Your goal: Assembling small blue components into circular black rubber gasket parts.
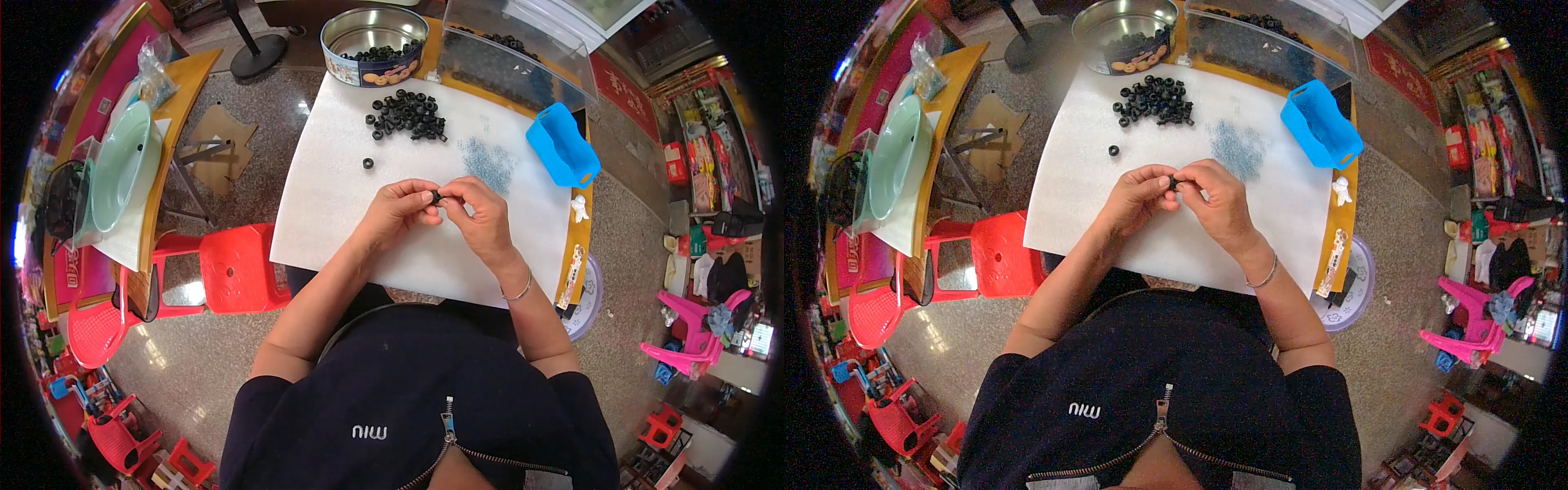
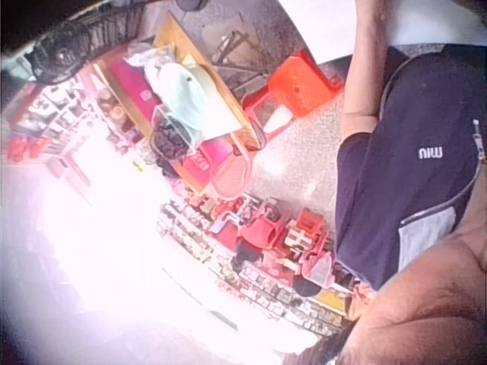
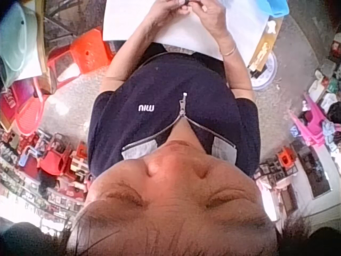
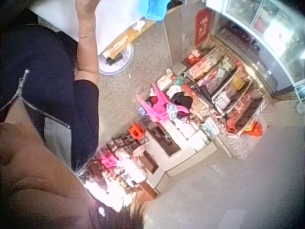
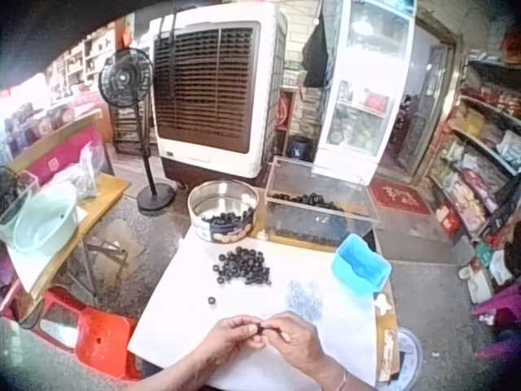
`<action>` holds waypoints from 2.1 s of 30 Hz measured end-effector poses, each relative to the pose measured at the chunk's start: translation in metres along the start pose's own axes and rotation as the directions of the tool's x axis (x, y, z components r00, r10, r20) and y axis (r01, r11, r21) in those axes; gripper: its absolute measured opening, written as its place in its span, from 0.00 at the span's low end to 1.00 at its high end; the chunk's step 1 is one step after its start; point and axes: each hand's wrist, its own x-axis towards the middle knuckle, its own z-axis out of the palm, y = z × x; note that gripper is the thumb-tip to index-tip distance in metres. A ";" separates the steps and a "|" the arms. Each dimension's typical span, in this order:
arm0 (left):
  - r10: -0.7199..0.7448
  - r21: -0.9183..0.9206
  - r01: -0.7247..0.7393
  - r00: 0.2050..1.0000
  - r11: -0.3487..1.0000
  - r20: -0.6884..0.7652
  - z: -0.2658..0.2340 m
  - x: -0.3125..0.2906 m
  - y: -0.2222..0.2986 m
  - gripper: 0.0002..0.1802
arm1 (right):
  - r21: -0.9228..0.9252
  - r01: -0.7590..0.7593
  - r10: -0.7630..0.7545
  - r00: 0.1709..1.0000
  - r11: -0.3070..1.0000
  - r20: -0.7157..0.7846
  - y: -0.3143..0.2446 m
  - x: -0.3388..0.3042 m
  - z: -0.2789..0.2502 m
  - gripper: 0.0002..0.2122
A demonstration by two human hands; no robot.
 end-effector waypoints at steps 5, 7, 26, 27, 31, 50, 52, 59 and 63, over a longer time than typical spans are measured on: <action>0.011 0.003 -0.011 1.000 1.000 -0.008 0.000 -0.001 -0.001 0.12 | -0.122 0.127 -0.128 0.992 0.984 0.005 0.002 0.000 0.001 0.05; 0.029 0.033 -0.028 1.000 0.999 -0.008 0.001 -0.002 -0.003 0.11 | -0.150 0.183 -0.182 0.983 0.971 0.024 0.004 -0.001 0.001 0.06; 0.116 0.316 -0.126 0.992 0.941 0.049 0.007 -0.002 -0.013 0.17 | -0.183 0.266 -0.289 0.951 0.946 -0.111 0.017 -0.024 0.011 0.07; 0.115 0.330 -0.123 0.992 0.936 0.043 0.009 -0.003 -0.011 0.17 | -0.181 0.255 -0.277 0.954 0.950 -0.114 0.016 -0.024 0.011 0.07; 0.126 0.347 -0.127 0.992 0.929 0.026 0.004 -0.004 -0.015 0.18 | -0.111 0.187 -0.201 0.971 0.976 -0.131 0.012 -0.026 0.013 0.04; 0.041 0.268 -0.030 0.998 0.963 -0.038 0.021 -0.011 0.000 0.15 | 0.023 0.014 -0.009 0.984 1.000 -0.177 0.009 -0.026 0.011 0.05; 0.051 0.245 -0.041 0.998 0.969 -0.034 0.016 -0.008 -0.004 0.13 | 0.030 -0.006 0.012 0.984 1.000 -0.178 0.008 -0.027 0.011 0.05; 0.080 0.164 -0.069 0.995 0.984 -0.061 0.008 -0.004 -0.008 0.12 | 0.096 -0.078 0.093 0.983 0.992 -0.159 0.007 -0.027 0.010 0.06; 0.030 0.133 -0.024 0.999 0.991 -0.044 0.007 -0.005 -0.002 0.13 | 0.192 -0.107 0.142 0.975 0.975 -0.174 0.006 -0.025 0.009 0.06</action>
